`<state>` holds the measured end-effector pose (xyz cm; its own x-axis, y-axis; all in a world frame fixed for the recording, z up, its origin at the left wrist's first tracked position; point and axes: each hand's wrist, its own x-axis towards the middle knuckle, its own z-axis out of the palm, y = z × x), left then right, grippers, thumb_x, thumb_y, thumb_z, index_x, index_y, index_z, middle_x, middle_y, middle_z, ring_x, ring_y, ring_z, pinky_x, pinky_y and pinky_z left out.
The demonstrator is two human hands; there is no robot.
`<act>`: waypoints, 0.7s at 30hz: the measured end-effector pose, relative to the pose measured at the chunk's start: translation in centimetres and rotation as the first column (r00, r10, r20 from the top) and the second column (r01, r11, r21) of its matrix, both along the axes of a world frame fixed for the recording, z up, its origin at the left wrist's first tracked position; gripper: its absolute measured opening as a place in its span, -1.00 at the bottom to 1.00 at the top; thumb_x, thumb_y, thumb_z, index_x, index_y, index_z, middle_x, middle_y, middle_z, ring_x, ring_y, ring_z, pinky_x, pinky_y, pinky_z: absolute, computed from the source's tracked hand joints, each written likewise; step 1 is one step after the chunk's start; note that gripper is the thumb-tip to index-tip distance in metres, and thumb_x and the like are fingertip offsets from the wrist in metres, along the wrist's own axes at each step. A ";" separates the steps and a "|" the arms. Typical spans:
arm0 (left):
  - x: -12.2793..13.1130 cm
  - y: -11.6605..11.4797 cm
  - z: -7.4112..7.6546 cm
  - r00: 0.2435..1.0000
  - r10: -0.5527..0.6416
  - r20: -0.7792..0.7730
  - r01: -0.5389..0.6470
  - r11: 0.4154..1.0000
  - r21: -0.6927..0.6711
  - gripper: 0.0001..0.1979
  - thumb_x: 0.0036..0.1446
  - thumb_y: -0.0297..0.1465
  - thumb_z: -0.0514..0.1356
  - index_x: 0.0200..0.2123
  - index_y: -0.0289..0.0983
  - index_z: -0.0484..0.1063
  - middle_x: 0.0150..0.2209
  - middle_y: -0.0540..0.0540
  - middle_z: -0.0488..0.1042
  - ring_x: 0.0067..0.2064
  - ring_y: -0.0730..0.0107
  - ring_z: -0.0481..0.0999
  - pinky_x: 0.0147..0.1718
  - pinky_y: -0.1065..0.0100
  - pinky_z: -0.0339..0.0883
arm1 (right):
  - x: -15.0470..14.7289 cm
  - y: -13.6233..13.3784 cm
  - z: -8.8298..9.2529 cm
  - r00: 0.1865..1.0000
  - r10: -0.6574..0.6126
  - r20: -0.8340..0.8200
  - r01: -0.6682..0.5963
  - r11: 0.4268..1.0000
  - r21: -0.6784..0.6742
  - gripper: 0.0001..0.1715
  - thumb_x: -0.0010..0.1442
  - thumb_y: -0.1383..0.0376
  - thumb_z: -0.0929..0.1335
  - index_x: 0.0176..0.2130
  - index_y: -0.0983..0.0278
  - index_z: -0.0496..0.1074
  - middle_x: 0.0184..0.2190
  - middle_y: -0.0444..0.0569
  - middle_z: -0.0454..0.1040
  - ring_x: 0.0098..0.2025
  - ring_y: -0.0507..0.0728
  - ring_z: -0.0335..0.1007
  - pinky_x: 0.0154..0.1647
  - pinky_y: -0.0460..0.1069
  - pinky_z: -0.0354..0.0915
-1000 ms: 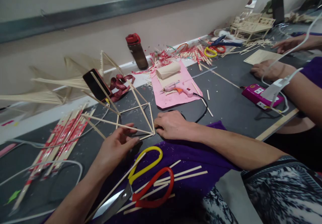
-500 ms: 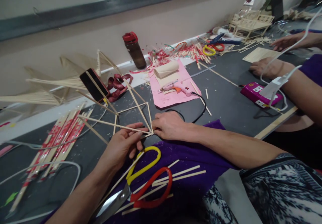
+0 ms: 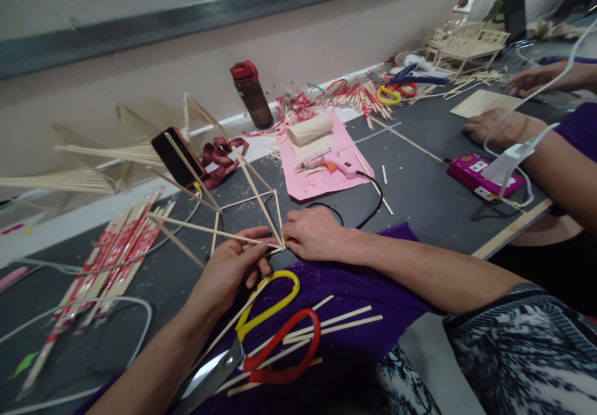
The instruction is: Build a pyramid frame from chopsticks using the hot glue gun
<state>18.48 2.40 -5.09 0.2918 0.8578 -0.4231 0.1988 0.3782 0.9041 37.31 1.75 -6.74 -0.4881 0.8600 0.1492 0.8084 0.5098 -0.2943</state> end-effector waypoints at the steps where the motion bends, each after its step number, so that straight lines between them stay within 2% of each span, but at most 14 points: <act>1: 0.0 0.0 -0.1 1.000 0.001 -0.001 -0.001 1.000 0.005 -0.52 -0.04 -0.32 0.26 -0.06 -0.38 0.27 -0.63 0.00 0.49 -0.79 0.62 0.21 -0.80 0.59 0.00 | 0.0 0.0 0.1 1.000 0.006 0.002 -0.006 1.000 -0.004 -0.76 0.18 0.22 0.27 -0.28 0.23 0.51 -0.37 -0.06 0.43 -0.39 0.03 0.29 -0.46 -0.07 -0.04; 21: -0.1 0.1 -0.6 0.999 -0.033 -0.004 0.033 0.999 0.016 -0.55 0.08 -0.32 0.19 0.00 -0.44 0.25 -0.65 -0.05 0.49 -0.79 0.60 0.23 -0.80 0.61 0.02 | -0.3 -0.1 0.2 1.000 -0.009 0.011 0.009 1.000 -0.015 -0.72 0.22 0.15 0.27 -0.26 0.23 0.50 -0.37 -0.07 0.42 -0.35 0.04 0.32 -0.44 -0.06 -0.04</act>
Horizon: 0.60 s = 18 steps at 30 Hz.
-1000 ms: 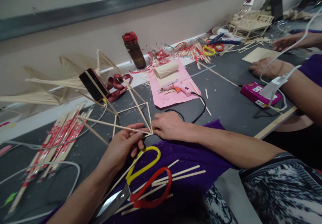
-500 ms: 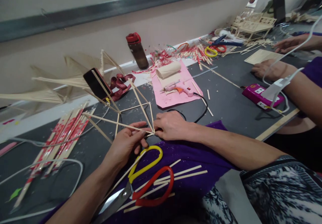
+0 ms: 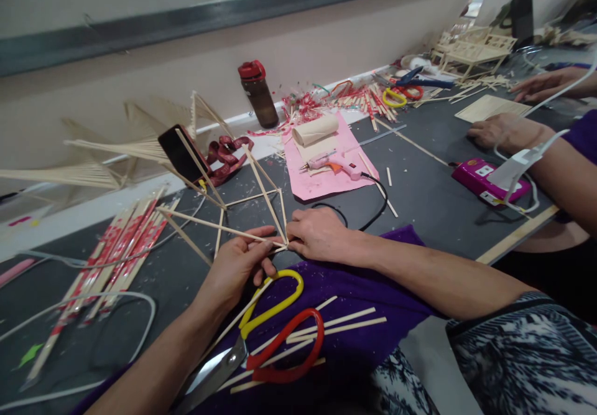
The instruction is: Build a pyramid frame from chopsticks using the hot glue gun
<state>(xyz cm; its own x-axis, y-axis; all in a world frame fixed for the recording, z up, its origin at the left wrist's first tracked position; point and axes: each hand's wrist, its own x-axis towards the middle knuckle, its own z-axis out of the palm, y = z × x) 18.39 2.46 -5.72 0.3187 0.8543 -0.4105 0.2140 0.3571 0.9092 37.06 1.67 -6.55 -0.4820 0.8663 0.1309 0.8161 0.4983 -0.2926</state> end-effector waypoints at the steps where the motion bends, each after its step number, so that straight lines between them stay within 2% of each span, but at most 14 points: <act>1: 0.0 0.0 -0.1 1.000 0.005 0.003 -0.005 1.000 0.002 -0.55 0.08 -0.33 0.19 0.00 -0.44 0.25 -0.64 -0.06 0.50 -0.78 0.59 0.25 -0.80 0.60 0.04 | 0.0 0.0 -0.1 1.000 0.002 -0.004 -0.002 1.000 0.000 -0.72 0.22 0.15 0.27 -0.27 0.23 0.50 -0.36 -0.07 0.42 -0.35 0.03 0.32 -0.44 -0.07 -0.03; 8: 0.1 -0.1 -0.3 0.999 0.040 0.011 -0.040 0.999 0.015 -0.61 0.06 -0.37 0.18 -0.05 -0.43 0.28 -0.62 -0.07 0.51 -0.76 0.54 0.30 -0.79 0.58 0.11 | 0.0 0.0 -0.3 1.000 0.001 -0.008 -0.001 1.000 0.006 -0.69 0.23 0.13 0.25 -0.29 0.24 0.49 -0.37 -0.07 0.41 -0.35 0.03 0.32 -0.45 -0.06 -0.05; 12: 0.3 -0.2 0.0 0.999 0.047 -0.008 -0.047 0.999 0.021 -0.66 0.08 -0.37 0.17 -0.09 -0.43 0.29 -0.66 -0.06 0.49 -0.77 0.54 0.30 -0.78 0.59 0.12 | 0.1 0.0 0.0 0.999 -0.002 -0.035 0.002 1.000 -0.014 -0.78 0.17 0.18 0.30 -0.29 0.23 0.50 -0.37 -0.08 0.42 -0.37 0.02 0.31 -0.45 -0.08 -0.05; 14: 0.3 -0.3 -0.1 0.999 0.047 -0.013 -0.047 0.998 0.029 -0.67 0.08 -0.37 0.17 -0.10 -0.42 0.29 -0.67 -0.05 0.48 -0.77 0.53 0.31 -0.78 0.58 0.15 | 0.0 0.2 0.1 0.995 -0.024 -0.094 0.020 0.999 -0.043 -0.79 0.15 0.18 0.32 -0.30 0.22 0.51 -0.38 -0.10 0.42 -0.39 0.00 0.30 -0.45 -0.09 -0.03; 18: 0.3 -0.3 -0.3 1.000 0.023 0.006 -0.023 0.999 0.031 -0.66 0.10 -0.36 0.15 -0.08 -0.42 0.28 -0.72 -0.02 0.44 -0.76 0.50 0.33 -0.76 0.58 0.17 | -0.3 0.6 0.1 0.957 -0.091 -0.275 0.076 0.995 -0.067 -0.68 0.16 0.08 0.32 -0.30 0.26 0.51 -0.38 -0.10 0.44 -0.41 -0.02 0.29 -0.43 -0.12 0.03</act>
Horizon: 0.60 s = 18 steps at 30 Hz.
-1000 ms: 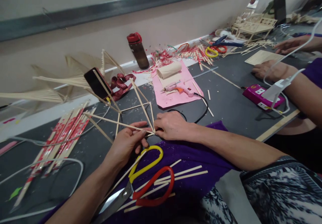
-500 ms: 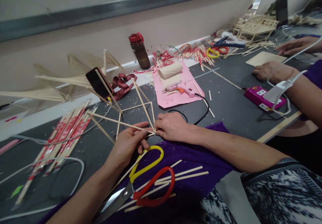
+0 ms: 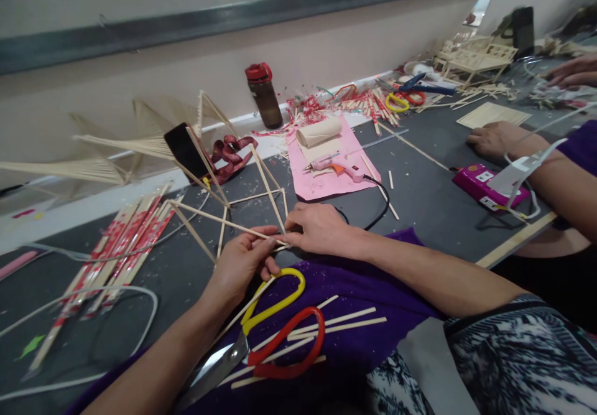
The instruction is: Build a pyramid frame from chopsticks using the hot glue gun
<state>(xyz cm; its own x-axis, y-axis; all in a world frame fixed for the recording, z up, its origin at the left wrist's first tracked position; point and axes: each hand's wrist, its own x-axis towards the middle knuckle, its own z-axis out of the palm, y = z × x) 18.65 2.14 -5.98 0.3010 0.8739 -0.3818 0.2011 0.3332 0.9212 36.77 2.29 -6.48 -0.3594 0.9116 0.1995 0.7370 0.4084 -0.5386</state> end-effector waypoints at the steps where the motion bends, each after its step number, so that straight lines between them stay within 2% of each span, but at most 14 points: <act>1: 0.0 0.0 -0.1 1.000 -0.001 0.008 0.001 1.000 0.002 -0.66 0.10 -0.36 0.15 -0.08 -0.42 0.27 -0.72 -0.02 0.44 -0.75 0.50 0.34 -0.76 0.58 0.18 | -0.1 0.1 -0.1 1.000 -0.010 -0.027 0.010 1.000 -0.003 -0.68 0.14 0.08 0.33 -0.31 0.26 0.51 -0.38 -0.10 0.44 -0.40 -0.02 0.29 -0.42 -0.12 0.04; 7: 0.0 0.0 -0.2 1.000 0.008 0.009 -0.009 1.000 0.027 -0.65 0.09 -0.34 0.18 -0.09 -0.42 0.30 -0.72 -0.02 0.44 -0.75 0.50 0.34 -0.76 0.57 0.18 | -0.6 1.0 -0.5 0.995 -0.073 -0.072 0.068 0.995 -0.074 -0.83 0.11 0.22 0.36 -0.37 0.29 0.48 -0.45 -0.13 0.47 -0.43 -0.03 0.29 -0.44 -0.12 0.03; 18: 0.1 -0.2 -0.1 1.000 0.006 0.002 -0.006 0.999 0.036 -0.70 0.12 -0.35 0.16 -0.11 -0.39 0.30 -0.72 0.01 0.43 -0.74 0.50 0.34 -0.75 0.56 0.20 | -0.9 1.4 -0.8 1.000 -0.013 -0.027 0.011 0.997 -0.070 -0.78 0.13 0.28 0.33 -0.48 0.33 0.48 -0.52 -0.12 0.45 -0.47 -0.04 0.25 -0.46 -0.12 -0.01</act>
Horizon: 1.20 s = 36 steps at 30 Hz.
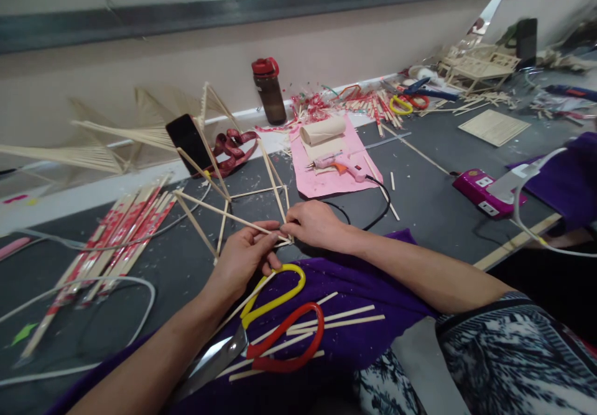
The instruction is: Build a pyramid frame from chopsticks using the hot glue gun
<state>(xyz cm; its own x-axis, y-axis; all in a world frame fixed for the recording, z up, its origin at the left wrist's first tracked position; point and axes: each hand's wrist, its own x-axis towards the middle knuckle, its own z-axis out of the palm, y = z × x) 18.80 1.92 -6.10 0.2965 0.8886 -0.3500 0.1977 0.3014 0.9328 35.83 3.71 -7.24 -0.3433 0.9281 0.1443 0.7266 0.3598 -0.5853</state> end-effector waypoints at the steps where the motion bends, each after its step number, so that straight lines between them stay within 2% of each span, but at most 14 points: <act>1: 0.0 0.0 0.0 1.000 0.000 0.000 0.000 1.000 0.000 -0.70 0.12 -0.35 0.16 -0.11 -0.39 0.30 -0.72 0.01 0.43 -0.74 0.50 0.34 -0.75 0.56 0.20 | 0.0 0.0 0.0 1.000 0.000 0.005 0.000 1.000 0.001 -0.78 0.13 0.28 0.33 -0.49 0.33 0.48 -0.52 -0.12 0.45 -0.48 -0.04 0.24 -0.46 -0.12 -0.01; 11: 0.0 0.2 0.0 1.000 -0.006 -0.023 0.006 1.000 0.005 -0.70 0.12 -0.36 0.14 -0.10 -0.39 0.31 -0.73 0.01 0.42 -0.75 0.51 0.32 -0.75 0.57 0.18 | -0.1 0.0 0.2 0.995 0.039 0.086 -0.041 0.999 0.014 -0.76 0.16 0.28 0.31 -0.46 0.33 0.47 -0.47 -0.07 0.46 -0.42 -0.01 0.26 -0.41 -0.12 0.02; 18: -0.2 0.1 -0.3 1.000 -0.007 -0.027 0.008 1.000 0.021 -0.67 0.11 -0.31 0.16 -0.10 -0.37 0.31 -0.72 0.01 0.42 -0.74 0.52 0.32 -0.74 0.57 0.17 | 0.0 -0.1 0.2 0.998 0.005 0.061 -0.006 1.000 0.011 -0.74 0.16 0.23 0.32 -0.44 0.32 0.50 -0.46 -0.08 0.49 -0.41 -0.01 0.30 -0.40 -0.12 0.04; 23: -0.2 0.1 -0.3 1.000 0.001 -0.023 0.000 1.000 0.031 -0.63 0.07 -0.30 0.19 -0.09 -0.39 0.32 -0.71 0.01 0.43 -0.75 0.52 0.32 -0.74 0.57 0.17 | 0.5 -0.9 1.0 0.997 -0.024 0.079 0.022 0.999 0.031 -0.71 0.17 0.17 0.31 -0.37 0.29 0.53 -0.40 -0.07 0.52 -0.36 0.02 0.36 -0.39 -0.10 0.06; 26: -0.1 0.1 -0.2 1.000 0.004 -0.019 -0.003 0.999 0.035 -0.66 0.07 -0.33 0.18 -0.10 -0.39 0.32 -0.69 0.00 0.45 -0.74 0.52 0.33 -0.74 0.56 0.18 | 1.0 -1.8 1.2 0.991 0.008 0.135 -0.013 0.999 0.034 -0.78 0.13 0.20 0.33 -0.33 0.26 0.53 -0.37 -0.09 0.52 -0.34 0.03 0.37 -0.40 -0.10 0.05; 30: 0.0 0.1 -0.1 0.999 0.000 -0.038 0.001 0.999 0.036 -0.68 0.08 -0.34 0.17 -0.11 -0.38 0.32 -0.69 0.01 0.44 -0.74 0.53 0.32 -0.75 0.56 0.17 | 1.2 -2.3 0.9 0.975 0.075 0.211 -0.082 0.996 0.022 -0.83 0.13 0.25 0.33 -0.29 0.22 0.51 -0.35 -0.10 0.50 -0.35 0.02 0.36 -0.41 -0.10 0.02; 36: -0.1 0.1 -0.1 0.999 -0.010 -0.052 0.012 0.999 0.042 -0.69 0.10 -0.33 0.15 -0.11 -0.38 0.33 -0.71 0.01 0.43 -0.74 0.53 0.32 -0.73 0.57 0.18 | 0.8 -2.0 0.2 0.970 0.062 0.235 -0.065 0.998 0.006 -0.80 0.17 0.22 0.33 -0.27 0.25 0.51 -0.34 -0.08 0.48 -0.35 0.02 0.35 -0.40 -0.10 0.02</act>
